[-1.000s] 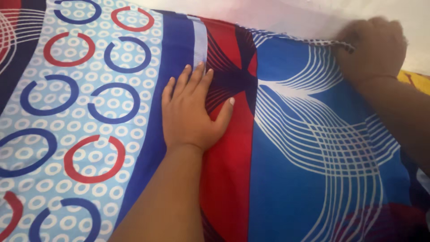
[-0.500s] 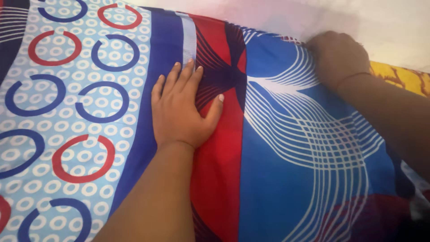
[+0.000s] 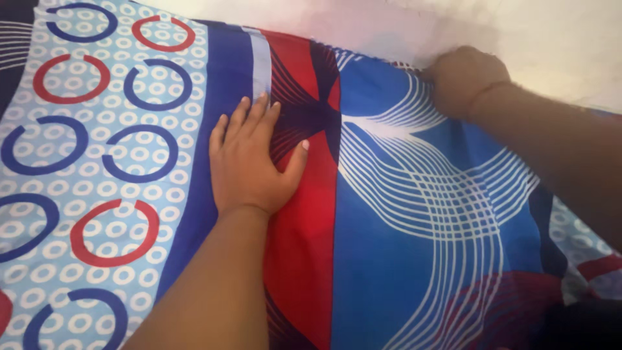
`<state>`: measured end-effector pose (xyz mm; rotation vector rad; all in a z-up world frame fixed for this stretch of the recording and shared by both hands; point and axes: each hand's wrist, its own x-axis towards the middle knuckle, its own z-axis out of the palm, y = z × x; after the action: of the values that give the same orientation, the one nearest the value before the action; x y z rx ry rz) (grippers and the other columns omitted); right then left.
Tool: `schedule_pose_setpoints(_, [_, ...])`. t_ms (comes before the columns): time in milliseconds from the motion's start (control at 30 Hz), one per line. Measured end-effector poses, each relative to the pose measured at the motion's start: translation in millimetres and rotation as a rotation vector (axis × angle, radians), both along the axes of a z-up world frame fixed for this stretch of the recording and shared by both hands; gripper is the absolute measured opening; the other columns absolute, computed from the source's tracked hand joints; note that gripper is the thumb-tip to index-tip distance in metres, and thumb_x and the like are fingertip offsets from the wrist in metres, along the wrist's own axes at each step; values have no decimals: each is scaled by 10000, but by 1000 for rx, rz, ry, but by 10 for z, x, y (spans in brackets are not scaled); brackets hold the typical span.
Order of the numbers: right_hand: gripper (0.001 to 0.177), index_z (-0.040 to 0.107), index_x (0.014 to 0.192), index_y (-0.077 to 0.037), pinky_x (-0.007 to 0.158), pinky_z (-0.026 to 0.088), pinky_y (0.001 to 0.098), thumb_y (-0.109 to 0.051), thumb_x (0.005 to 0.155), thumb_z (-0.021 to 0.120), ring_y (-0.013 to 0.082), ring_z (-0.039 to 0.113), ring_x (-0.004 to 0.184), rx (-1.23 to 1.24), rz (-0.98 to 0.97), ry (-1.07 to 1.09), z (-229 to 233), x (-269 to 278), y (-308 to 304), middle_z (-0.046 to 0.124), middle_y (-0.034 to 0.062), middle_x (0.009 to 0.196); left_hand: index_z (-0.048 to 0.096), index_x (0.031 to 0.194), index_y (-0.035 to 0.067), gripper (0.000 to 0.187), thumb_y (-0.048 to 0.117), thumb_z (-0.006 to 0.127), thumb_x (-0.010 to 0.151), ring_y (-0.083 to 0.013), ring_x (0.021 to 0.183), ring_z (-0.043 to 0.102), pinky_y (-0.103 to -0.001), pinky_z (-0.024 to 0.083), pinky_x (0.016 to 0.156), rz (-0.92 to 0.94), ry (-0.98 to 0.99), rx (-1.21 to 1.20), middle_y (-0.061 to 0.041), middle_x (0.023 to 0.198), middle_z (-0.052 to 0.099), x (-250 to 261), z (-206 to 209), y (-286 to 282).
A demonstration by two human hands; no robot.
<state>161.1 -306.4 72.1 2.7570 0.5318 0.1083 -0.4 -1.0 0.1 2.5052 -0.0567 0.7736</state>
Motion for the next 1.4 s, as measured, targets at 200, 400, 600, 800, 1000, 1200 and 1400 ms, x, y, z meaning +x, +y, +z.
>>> schedule_pose_setpoints(200, [376, 764, 1175, -204, 911, 527, 490, -100, 836, 639, 397, 674, 1080, 197, 47, -69, -239, -14, -88, 729, 156, 1175, 637, 1387, 77, 618, 435, 673, 884, -309, 1450, 424, -496, 232, 1211, -11, -21, 5, -118, 1522, 546, 4, -12, 17])
schedule_pose_setpoints(400, [434, 678, 1272, -120, 928, 516, 500, -146, 839, 653, 428, 671, 1074, 357, 39, 22, -174, 74, -137, 735, 208, 1110, 646, 1379, 81, 595, 433, 667, 899, -302, 1461, 421, -496, 227, 1222, -9, -18, -5, -112, 1524, 551, -5, -21, 7])
schedule_pose_setpoints(600, [408, 747, 1255, -243, 983, 521, 487, -174, 871, 627, 426, 656, 1110, 127, 3, 85, -120, 93, 20, 713, 225, 1167, 639, 1380, 81, 599, 436, 665, 898, -300, 1459, 417, -495, 223, 1220, -5, -7, 7, -108, 1523, 549, -7, -12, 3])
schedule_pose_setpoints(800, [419, 710, 1270, -229, 910, 531, 503, -151, 867, 624, 442, 620, 1134, 9, 33, -94, -315, 57, 44, 664, 252, 1214, 635, 1390, 88, 607, 444, 672, 899, -299, 1466, 416, -495, 226, 1226, -6, -10, 4, -102, 1527, 546, 0, -17, 8])
schedule_pose_setpoints(1000, [338, 684, 1169, -25, 869, 557, 527, -140, 856, 630, 438, 703, 1023, 98, -68, -60, -353, 74, 70, 724, 250, 1119, 639, 1382, 86, 609, 436, 673, 885, -302, 1457, 422, -492, 230, 1221, -9, -19, -3, -111, 1523, 550, -5, -27, 24])
schedule_pose_setpoints(1200, [405, 777, 1177, -165, 923, 547, 502, -147, 800, 630, 428, 693, 1036, 123, -45, 69, -114, 117, 151, 735, 217, 1106, 646, 1374, 89, 602, 433, 672, 882, -303, 1452, 428, -495, 235, 1214, -3, -19, -4, -109, 1523, 551, -5, -13, 1])
schedule_pose_setpoints(1400, [331, 783, 1152, -144, 986, 527, 472, -181, 881, 596, 406, 638, 1157, -125, -52, 25, -170, 107, 261, 680, 218, 1208, 644, 1383, 76, 610, 431, 672, 888, -311, 1451, 425, -500, 235, 1213, -7, -30, 16, -116, 1520, 551, -8, -11, -5])
